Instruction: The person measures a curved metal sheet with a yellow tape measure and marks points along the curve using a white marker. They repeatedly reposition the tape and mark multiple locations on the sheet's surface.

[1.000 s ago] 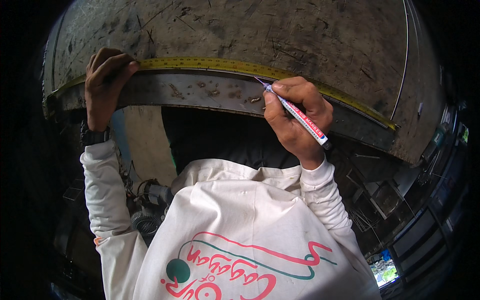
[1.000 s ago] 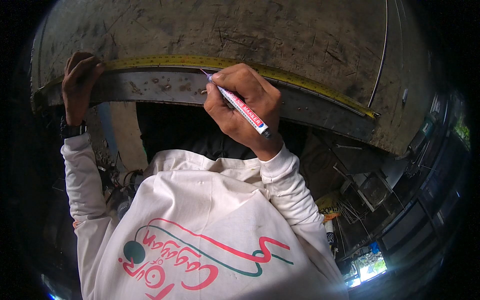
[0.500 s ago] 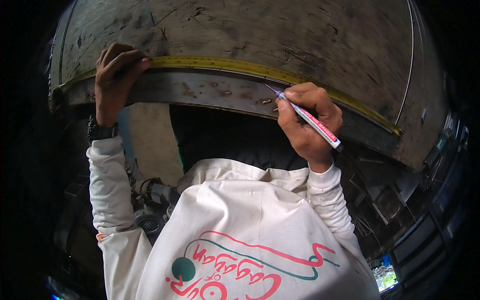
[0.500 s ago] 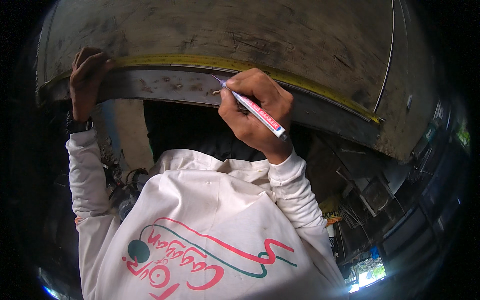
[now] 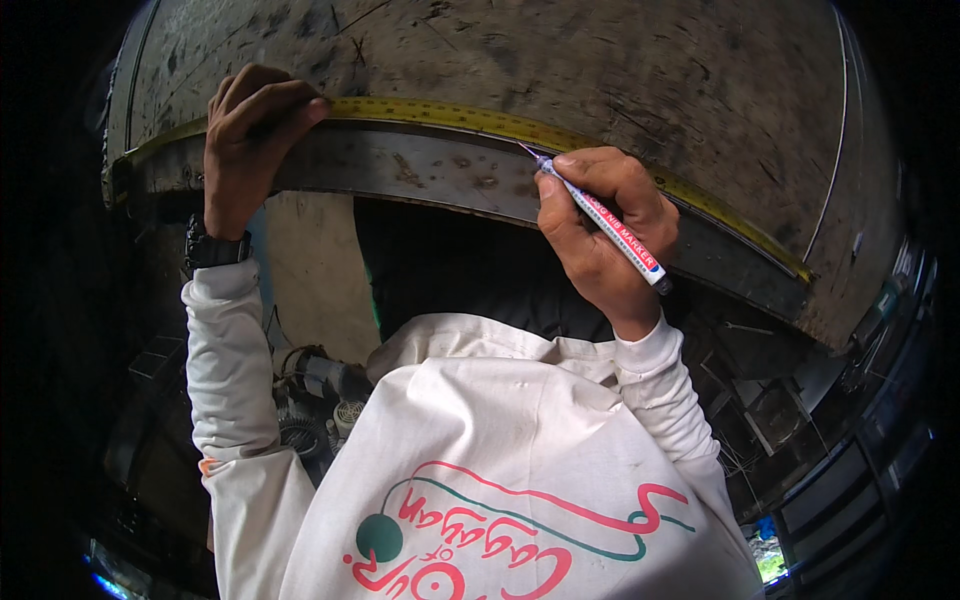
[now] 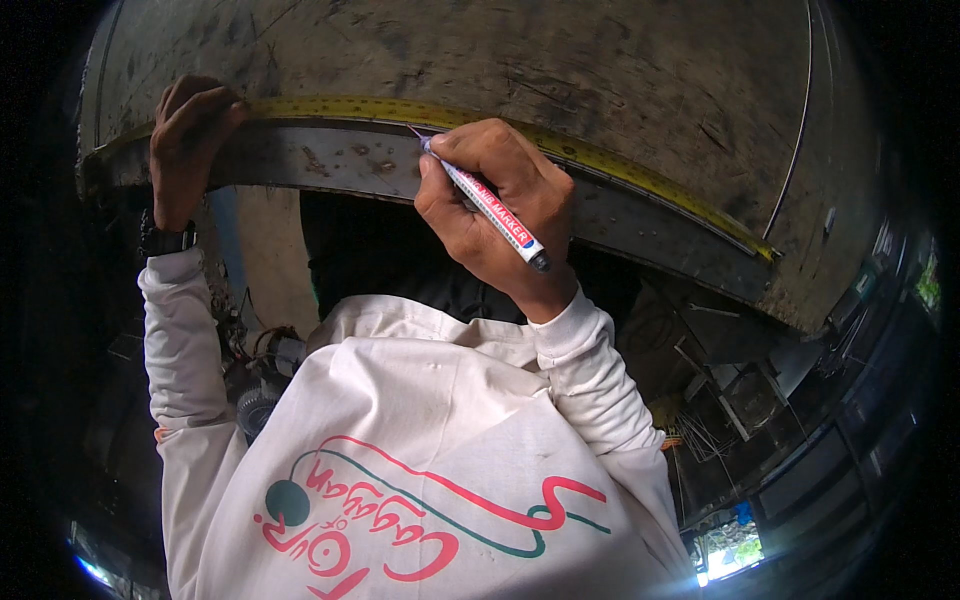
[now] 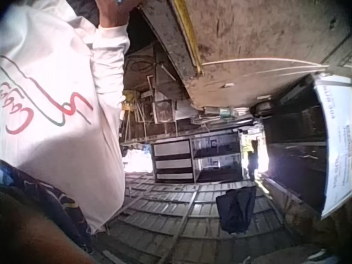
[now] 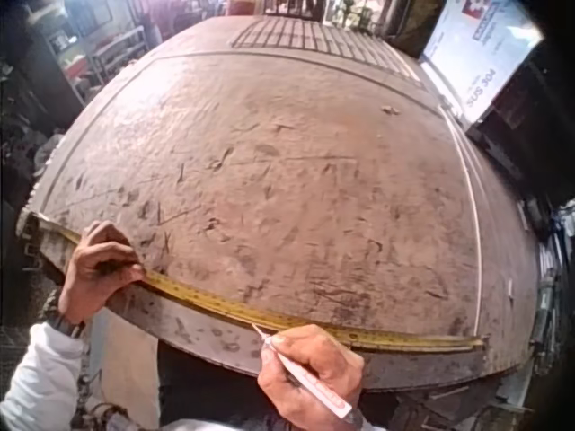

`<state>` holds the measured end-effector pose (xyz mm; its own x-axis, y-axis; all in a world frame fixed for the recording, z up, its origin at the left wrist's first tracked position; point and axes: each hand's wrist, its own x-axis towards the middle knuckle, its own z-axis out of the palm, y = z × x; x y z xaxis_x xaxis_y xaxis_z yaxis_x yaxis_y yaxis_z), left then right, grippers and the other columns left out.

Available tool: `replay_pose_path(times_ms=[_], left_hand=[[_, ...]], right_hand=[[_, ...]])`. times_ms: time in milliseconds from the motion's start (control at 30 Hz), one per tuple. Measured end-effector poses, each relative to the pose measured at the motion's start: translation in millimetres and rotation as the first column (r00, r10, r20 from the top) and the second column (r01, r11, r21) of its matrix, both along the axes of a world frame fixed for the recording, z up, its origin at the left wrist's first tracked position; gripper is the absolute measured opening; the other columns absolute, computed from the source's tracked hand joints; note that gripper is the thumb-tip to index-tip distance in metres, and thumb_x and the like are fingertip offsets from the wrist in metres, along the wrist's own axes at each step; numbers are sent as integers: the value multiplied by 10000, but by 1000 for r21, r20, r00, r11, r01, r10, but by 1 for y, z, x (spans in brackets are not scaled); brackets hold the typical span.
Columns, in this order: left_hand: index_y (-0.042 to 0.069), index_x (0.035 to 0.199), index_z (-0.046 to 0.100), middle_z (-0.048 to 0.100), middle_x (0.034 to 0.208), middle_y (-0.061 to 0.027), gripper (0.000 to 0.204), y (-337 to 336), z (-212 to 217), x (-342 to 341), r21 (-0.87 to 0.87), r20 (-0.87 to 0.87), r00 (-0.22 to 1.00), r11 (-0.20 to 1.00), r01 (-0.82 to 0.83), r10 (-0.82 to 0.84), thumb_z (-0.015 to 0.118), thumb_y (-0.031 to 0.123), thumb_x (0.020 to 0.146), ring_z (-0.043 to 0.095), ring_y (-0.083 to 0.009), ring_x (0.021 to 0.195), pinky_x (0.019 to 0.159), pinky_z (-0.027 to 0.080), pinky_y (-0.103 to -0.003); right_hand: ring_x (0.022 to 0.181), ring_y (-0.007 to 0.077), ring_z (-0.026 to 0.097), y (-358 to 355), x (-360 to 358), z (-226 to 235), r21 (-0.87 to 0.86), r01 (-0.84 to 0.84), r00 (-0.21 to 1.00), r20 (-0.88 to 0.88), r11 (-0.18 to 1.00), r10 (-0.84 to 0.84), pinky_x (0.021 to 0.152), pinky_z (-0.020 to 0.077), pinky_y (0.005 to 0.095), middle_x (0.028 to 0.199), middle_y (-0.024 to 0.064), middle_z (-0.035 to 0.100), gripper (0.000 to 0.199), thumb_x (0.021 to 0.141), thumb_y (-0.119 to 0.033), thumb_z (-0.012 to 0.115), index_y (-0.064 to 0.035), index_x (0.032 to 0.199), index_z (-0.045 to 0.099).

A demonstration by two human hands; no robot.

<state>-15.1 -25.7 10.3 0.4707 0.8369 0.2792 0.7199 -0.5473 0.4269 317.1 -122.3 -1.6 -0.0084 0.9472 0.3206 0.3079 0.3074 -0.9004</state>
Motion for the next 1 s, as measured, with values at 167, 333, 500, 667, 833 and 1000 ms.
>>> replay_pose_path(times_ms=[167,333,500,667,833,1000], left_hand=[[98,942,781,679,925,-25,138,0,0,0,-10,5,1000,1000,0,0,804,199,851,626,-220,922,893,440,-369],[100,947,781,678,922,-25,143,1,-2,-2,20,2,1000,999,31,-31,804,200,847,627,-218,926,898,439,-371],[102,948,781,679,945,-22,156,1,-2,-3,-16,22,1000,1000,8,-8,807,207,836,624,-220,947,913,435,-375],[115,953,787,680,980,-23,172,2,-7,-10,97,-79,994,992,80,-72,812,227,825,622,-229,978,921,437,-388],[135,951,793,680,981,-23,174,3,-8,-10,126,-58,994,988,94,-87,819,239,813,621,-238,978,920,438,-389],[143,947,795,678,976,-19,164,3,-6,-7,113,-30,997,991,78,-75,815,241,817,620,-236,961,894,441,-389]], right_hand=[[818,234,775,0,-2,-2,21,-4,999,37,1000,4,690,641,335,898,126,746,150,859,-55,807,-47,961,696],[817,232,773,2,-2,-4,43,-10,998,64,999,7,688,639,332,899,122,745,156,854,-45,806,-48,959,691],[803,226,770,2,-3,-2,33,-16,998,68,999,14,698,633,326,896,122,744,154,844,-35,802,-42,951,691],[794,201,761,-3,6,-4,-8,-35,995,-93,999,34,706,620,305,901,123,743,158,837,0,774,-27,961,679],[874,194,742,-11,18,0,-3,-51,972,-229,999,49,779,626,310,997,149,709,207,902,33,696,-5,1091,620],[984,189,693,-17,18,6,-42,21,971,-238,999,-30,879,573,307,1095,143,657,242,927,47,676,-20,1149,607]])
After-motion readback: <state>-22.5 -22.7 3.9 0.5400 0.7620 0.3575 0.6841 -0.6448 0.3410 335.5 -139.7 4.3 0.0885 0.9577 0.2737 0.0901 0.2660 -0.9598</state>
